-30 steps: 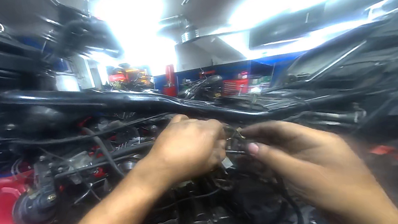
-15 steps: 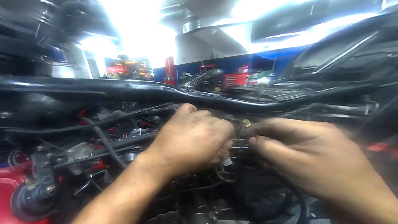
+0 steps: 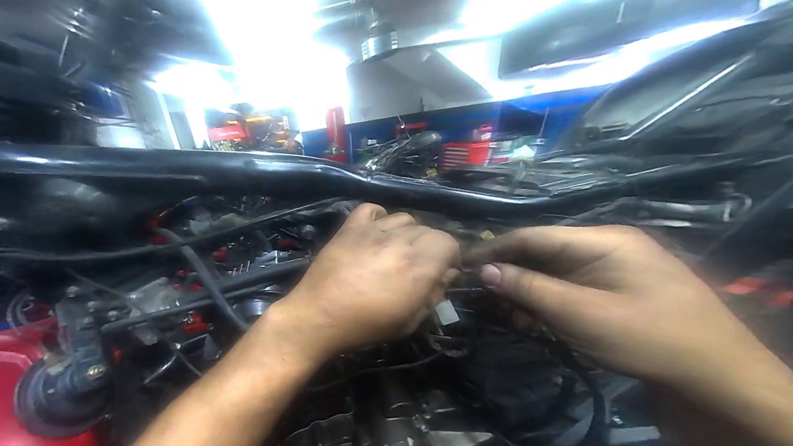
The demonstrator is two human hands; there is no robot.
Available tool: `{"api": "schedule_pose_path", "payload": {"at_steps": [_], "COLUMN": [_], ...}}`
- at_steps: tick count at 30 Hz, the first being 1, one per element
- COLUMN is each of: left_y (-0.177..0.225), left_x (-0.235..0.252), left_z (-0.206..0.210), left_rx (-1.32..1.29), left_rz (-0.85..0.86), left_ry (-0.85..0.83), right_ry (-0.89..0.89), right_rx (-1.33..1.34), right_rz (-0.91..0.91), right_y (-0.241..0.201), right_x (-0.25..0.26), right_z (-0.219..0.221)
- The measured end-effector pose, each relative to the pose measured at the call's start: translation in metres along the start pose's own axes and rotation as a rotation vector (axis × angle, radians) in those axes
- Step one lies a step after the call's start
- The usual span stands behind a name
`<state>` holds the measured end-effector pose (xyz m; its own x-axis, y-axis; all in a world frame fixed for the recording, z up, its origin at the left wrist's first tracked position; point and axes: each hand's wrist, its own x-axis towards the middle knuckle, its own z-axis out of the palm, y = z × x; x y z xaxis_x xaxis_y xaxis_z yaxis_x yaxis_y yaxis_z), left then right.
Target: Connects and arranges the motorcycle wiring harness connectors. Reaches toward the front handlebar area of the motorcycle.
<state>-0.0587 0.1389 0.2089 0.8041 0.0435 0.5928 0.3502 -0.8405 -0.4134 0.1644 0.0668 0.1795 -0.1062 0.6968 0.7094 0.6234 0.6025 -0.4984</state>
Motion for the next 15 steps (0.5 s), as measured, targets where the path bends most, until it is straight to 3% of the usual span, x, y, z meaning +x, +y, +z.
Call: {"api": "schedule_pose_path", "payload": {"at_steps": [5,9,12,15], "left_y": [0.004,0.007,0.011,0.014], "left_x": [0.002,0.002,0.002,0.001], "left_z": [0.004,0.005,0.004,0.005], "left_rx": [0.061,0.064,0.12,0.166], "left_rz": [-0.028,-0.078,-0.088,-0.056], "left_ry": [-0.01,-0.012,-0.022,-0.034], "right_ry": [0.085,0.106,0.156,0.165], "right_rx": [-0.188,-0.287,-0.42,-0.323], "right_rz": [-0.145,-0.162,-0.29,-0.177], "right_y": [0.001,-0.001,0.001,0.001], "right_x": [-0.004,-0.006,-0.009,-0.012], "right_z": [0.007,0.009,0.015,0.02]}}
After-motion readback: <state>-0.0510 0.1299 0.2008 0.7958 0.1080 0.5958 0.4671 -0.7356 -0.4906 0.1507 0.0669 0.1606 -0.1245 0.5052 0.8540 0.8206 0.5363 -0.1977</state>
